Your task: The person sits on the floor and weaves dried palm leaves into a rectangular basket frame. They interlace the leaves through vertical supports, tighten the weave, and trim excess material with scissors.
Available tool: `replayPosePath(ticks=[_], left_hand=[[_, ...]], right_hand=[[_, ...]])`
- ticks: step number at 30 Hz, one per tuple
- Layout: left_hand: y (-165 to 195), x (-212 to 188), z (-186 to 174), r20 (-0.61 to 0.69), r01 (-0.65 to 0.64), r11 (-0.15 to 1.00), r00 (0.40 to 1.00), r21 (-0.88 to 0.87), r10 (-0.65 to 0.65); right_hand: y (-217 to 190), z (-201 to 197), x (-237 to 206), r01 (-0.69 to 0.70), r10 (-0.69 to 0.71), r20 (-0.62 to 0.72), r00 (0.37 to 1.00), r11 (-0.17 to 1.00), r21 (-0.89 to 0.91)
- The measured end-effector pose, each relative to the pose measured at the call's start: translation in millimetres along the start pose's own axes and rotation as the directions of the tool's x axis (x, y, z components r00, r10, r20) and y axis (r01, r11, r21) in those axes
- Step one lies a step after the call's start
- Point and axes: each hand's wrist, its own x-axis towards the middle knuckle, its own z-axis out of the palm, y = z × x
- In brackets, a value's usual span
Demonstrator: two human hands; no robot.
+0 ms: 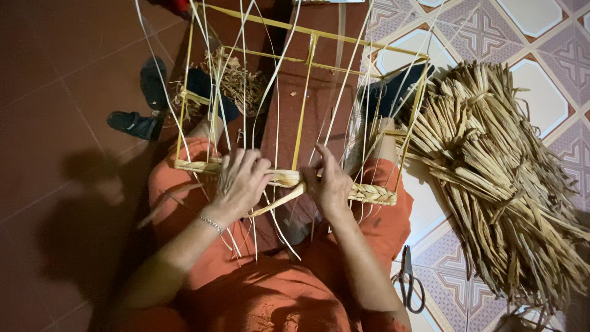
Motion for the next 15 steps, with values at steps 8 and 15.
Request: replayPosePath(ticks=[8, 15], left_hand=[[23, -22, -36, 0.213, -0.232, 0.969, 0.954, 0.083, 0.21], [21, 10, -33, -0.278, -0.151, 0.972, 0.94, 0.181, 0.198]], right_hand=[[-14, -12, 11, 0.112, -0.166, 0.253, 0.953, 0.97, 0.214], [-8, -25, 7, 0.15, -0.231, 0.204, 0.951, 0.926, 0.345]])
